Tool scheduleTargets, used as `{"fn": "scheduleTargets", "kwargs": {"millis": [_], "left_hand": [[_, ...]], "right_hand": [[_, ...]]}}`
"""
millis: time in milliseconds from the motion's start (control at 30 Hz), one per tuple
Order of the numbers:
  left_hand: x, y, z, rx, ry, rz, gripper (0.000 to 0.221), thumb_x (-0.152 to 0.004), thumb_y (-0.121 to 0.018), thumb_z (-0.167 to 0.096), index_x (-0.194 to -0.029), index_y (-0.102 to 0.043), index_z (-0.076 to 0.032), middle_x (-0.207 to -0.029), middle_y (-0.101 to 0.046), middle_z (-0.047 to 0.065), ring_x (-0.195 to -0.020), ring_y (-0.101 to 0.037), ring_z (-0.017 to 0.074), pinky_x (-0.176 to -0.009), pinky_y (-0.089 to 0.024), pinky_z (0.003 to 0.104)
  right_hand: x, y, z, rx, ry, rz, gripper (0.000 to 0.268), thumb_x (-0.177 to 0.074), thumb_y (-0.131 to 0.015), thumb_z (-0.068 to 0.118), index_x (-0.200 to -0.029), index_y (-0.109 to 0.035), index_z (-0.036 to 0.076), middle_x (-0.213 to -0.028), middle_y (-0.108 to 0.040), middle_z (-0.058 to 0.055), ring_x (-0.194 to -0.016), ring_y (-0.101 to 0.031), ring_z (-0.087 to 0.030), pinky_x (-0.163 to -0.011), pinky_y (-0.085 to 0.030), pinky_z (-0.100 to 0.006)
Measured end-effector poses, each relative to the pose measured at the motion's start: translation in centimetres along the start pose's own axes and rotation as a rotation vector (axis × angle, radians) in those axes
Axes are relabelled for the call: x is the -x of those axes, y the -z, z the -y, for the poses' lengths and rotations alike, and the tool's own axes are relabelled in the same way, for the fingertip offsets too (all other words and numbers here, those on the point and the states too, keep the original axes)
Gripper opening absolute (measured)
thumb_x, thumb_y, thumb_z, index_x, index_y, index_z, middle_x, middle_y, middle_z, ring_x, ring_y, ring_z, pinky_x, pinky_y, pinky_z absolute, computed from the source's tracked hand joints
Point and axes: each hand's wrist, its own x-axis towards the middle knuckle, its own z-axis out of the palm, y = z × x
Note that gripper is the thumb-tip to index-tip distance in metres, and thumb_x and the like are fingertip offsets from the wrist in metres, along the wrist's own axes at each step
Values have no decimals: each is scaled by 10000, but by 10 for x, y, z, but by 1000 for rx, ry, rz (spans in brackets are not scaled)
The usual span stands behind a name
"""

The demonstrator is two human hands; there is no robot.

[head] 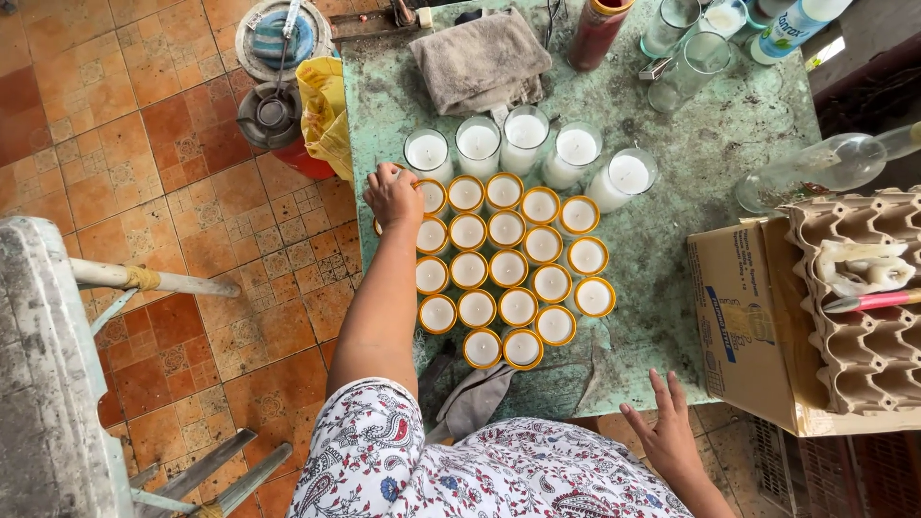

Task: The person organizes glass candle jars on a table, wipes them with a cloth, picks up wax scraps, and stirs a large melting vat with a wooden stick before returning to organize more jars.

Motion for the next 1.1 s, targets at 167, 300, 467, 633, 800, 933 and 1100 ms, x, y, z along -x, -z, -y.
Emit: {"fn": "scheduleTargets", "kwargs": {"millis": [167, 300, 467, 633, 800, 933, 1100], "left_hand": [[0, -18, 5, -7, -51, -148, 203, -631, -841, -152, -693, -720, -303, -1079, -578, -42, -1013, -496, 284, -819, -433, 483], [1, -15, 2, -1, -59, -218, 211, -574, -826, -144, -650, -704, -299, -1025, -586, -71, -988, -499, 265, -857, -379, 474], [0, -14, 1, 0, -72, -233, 240, -537, -849, -145, -635, -693, -298, -988, -564, -75, -973, -488, 255, -849, -376, 472], [-1, -15, 2, -15, -106, -270, 255, -548, -860, -152, -647, -679, -302, -967, -557, -80, -951, -481, 244, -844, -369, 451], [-2, -21, 1, -19, -125, -352, 245, -554, -835, -129, -655, -705, -310, -937, -544, -85, -927, -482, 239, -831, -366, 446], [-3, -18, 0, -19, -122, -334, 249, -549, -843, -128, -670, -711, -301, -943, -544, -81, -934, -484, 237, -872, -372, 453], [-5, -15, 6, -59, -123, -212, 263, -580, -898, -219, -781, -777, -340, -970, -553, -66, -945, -482, 240, -840, -361, 441]], "right_hand": [[-5, -1, -3, -9, 14, -5, 875, -843, -613, 515, -1609, -230, 334, -1751, -35, -3, -1601, -112, -240, -1155, -362, -579], [-5, 0, 0, -9, -2, 7, 862, -852, -599, 510, -1611, -229, 334, -1751, -39, -1, -1599, -122, -243, -1132, -391, -593], [-7, -1, 0, -2, 9, 7, 869, -852, -595, 515, -1615, -229, 320, -1752, -35, -4, -1596, -131, -251, -1124, -401, -572], [-6, 0, 3, -4, -3, 20, 865, -858, -593, 507, -1617, -219, 322, -1753, -26, 1, -1594, -135, -246, -1133, -399, -566], [-8, -2, 0, -4, 7, 15, 865, -854, -598, 511, -1613, -224, 330, -1751, -31, -10, -1598, -116, -252, -1148, -373, -572], [-6, -1, 5, 14, -9, 34, 872, -859, -592, 517, -1617, -202, 336, -1750, -15, -3, -1593, -115, -255, -1181, -329, -572], [-5, 0, 7, 21, -27, 39, 886, -855, -604, 514, -1621, -195, 336, -1754, -13, 9, -1582, -160, -254, -1157, -373, -560]]}}
